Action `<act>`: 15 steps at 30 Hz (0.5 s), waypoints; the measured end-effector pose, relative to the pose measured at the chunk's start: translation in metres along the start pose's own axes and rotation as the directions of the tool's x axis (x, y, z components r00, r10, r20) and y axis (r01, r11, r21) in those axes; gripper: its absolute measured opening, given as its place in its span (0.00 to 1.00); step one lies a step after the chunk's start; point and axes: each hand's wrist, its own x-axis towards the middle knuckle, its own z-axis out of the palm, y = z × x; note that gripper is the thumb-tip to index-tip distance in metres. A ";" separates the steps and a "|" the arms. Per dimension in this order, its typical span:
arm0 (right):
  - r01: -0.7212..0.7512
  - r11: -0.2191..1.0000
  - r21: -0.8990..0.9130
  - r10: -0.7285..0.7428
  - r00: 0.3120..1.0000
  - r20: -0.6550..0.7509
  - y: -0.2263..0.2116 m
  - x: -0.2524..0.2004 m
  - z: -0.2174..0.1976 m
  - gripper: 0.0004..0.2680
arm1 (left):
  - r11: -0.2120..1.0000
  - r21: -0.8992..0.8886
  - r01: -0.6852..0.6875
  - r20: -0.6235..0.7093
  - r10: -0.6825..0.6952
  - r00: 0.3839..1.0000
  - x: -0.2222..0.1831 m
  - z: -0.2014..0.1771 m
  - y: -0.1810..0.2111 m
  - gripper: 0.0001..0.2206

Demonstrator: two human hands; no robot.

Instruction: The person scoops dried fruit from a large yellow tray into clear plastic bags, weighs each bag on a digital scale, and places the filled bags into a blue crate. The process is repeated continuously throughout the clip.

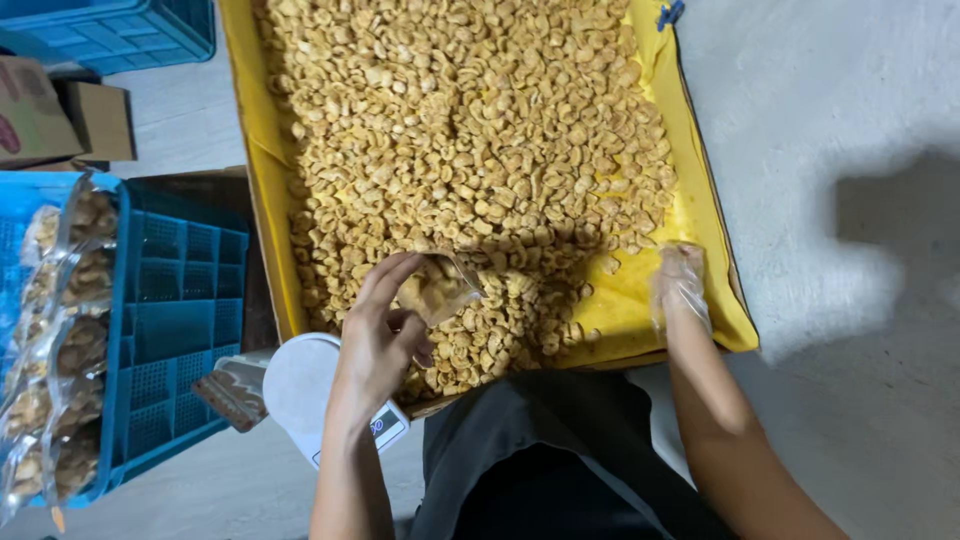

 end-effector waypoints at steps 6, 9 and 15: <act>0.037 0.853 -0.520 -0.103 0.990 -0.099 -0.026 0.016 0.027 0.26 | 0.992 0.117 0.056 0.012 -0.058 0.998 0.022 0.020 -0.012 0.25; 0.157 0.781 -0.604 -0.127 0.988 0.093 -0.025 0.016 0.075 0.23 | 0.998 0.034 0.056 0.046 -0.058 0.997 0.023 0.021 -0.024 0.24; 0.555 0.747 -0.367 -0.443 0.826 0.348 -0.007 -0.029 0.137 0.20 | 0.997 0.080 0.020 0.099 -0.028 0.995 0.009 0.019 -0.008 0.26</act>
